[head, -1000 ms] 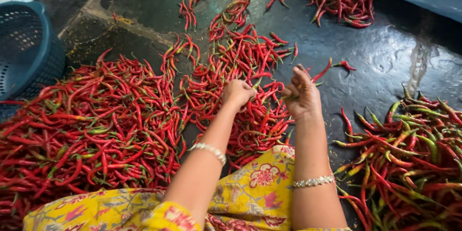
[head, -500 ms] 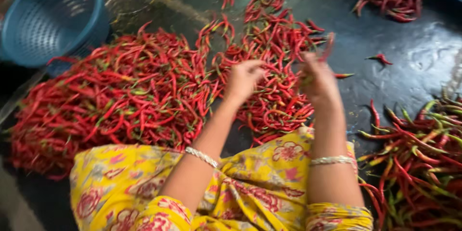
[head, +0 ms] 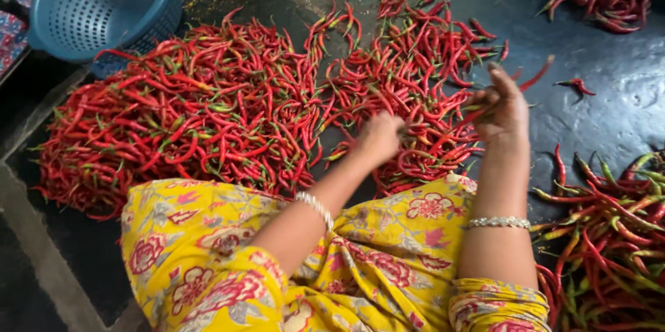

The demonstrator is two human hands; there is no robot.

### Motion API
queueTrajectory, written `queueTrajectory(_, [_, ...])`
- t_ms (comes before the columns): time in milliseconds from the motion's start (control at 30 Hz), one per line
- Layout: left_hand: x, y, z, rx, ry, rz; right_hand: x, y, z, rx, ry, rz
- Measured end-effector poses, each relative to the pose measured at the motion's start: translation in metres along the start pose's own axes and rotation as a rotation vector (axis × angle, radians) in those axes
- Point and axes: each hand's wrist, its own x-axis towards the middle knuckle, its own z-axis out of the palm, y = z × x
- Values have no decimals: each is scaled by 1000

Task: The person sorts red and green chilies on the floor by hand, picking specific chilies from a large pile and placing them into a blue plastic basket.

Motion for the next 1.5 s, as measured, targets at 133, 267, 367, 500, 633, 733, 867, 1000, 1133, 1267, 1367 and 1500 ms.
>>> queueTrajectory(133, [-55,0,-5,-185,154,136,-3,-7,-8,93,-18,-9])
queueTrajectory(267, [-55,-57,-40,-63,651,95,0,-6,-9,98,-30,-20])
queueTrajectory(367, [-34,-106,-62,-21,563,-140,3,-2,-6,65,-43,-34])
queueTrajectory(500, [-24,-137,-62,122,302,-345,3,-1,-5,65,-17,-18])
queueTrajectory(633, [-22,-134,-57,447,305,-136,1,-8,-9,55,-19,-29])
queueTrajectory(733, [-29,-120,-64,325,251,-221,4,-8,-12,81,-24,-9])
queueTrajectory(867, [-58,-111,-66,-34,167,-167,10,-4,-16,63,-21,-20])
queueTrajectory(1000, [-95,-112,-52,199,120,-80,14,-1,-17,52,-21,-17])
queueTrajectory(1133, [-91,-113,-58,267,31,-217,10,0,-15,48,-31,-22])
queueTrajectory(1267, [-81,-89,-94,-434,65,-394,-16,-10,14,-75,-37,3])
queueTrajectory(1367, [-82,-45,-118,-1118,-10,-387,-56,-10,51,-326,-217,73])
queueTrajectory(1500, [-71,10,-125,-1284,-68,-280,-89,13,91,-480,-627,299])
